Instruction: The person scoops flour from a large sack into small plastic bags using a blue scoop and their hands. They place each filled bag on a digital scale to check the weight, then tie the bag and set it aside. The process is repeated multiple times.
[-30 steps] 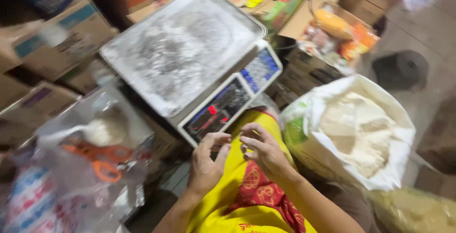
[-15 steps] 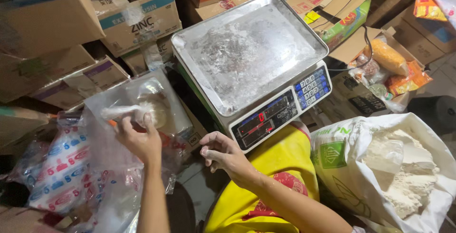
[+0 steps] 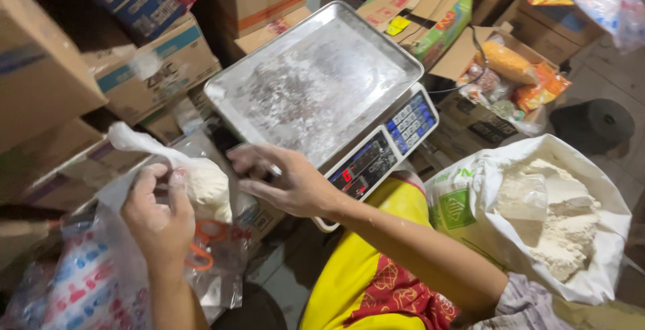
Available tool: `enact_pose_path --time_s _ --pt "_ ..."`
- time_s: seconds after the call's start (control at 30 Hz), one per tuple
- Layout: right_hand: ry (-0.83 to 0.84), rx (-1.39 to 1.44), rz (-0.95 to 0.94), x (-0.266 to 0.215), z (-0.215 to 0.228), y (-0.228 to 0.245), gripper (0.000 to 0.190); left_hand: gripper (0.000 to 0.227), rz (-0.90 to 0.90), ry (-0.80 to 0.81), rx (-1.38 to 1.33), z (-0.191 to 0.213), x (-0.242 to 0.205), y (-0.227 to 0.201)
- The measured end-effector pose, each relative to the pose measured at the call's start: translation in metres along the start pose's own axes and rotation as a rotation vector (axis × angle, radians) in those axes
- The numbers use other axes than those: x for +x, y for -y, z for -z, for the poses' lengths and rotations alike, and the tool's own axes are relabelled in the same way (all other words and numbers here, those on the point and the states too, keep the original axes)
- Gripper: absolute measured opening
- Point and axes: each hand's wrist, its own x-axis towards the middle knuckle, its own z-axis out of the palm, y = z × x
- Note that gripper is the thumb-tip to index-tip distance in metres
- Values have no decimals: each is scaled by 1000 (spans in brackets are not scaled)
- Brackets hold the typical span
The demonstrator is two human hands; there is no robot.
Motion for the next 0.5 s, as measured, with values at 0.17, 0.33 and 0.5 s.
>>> enact_pose_path --time_s 0.17,0.33,0.5 --pt "-16 -156 100 41 54 31 50 17 -172 215 -232 -7 52 -90" --pt "-122 -231 61 41 110 37 18 19 -205 412 -396 -49 100 -136" --pt "-235 -417 10 27 147 18 20 18 -245 645 -341 -105 133 -133"
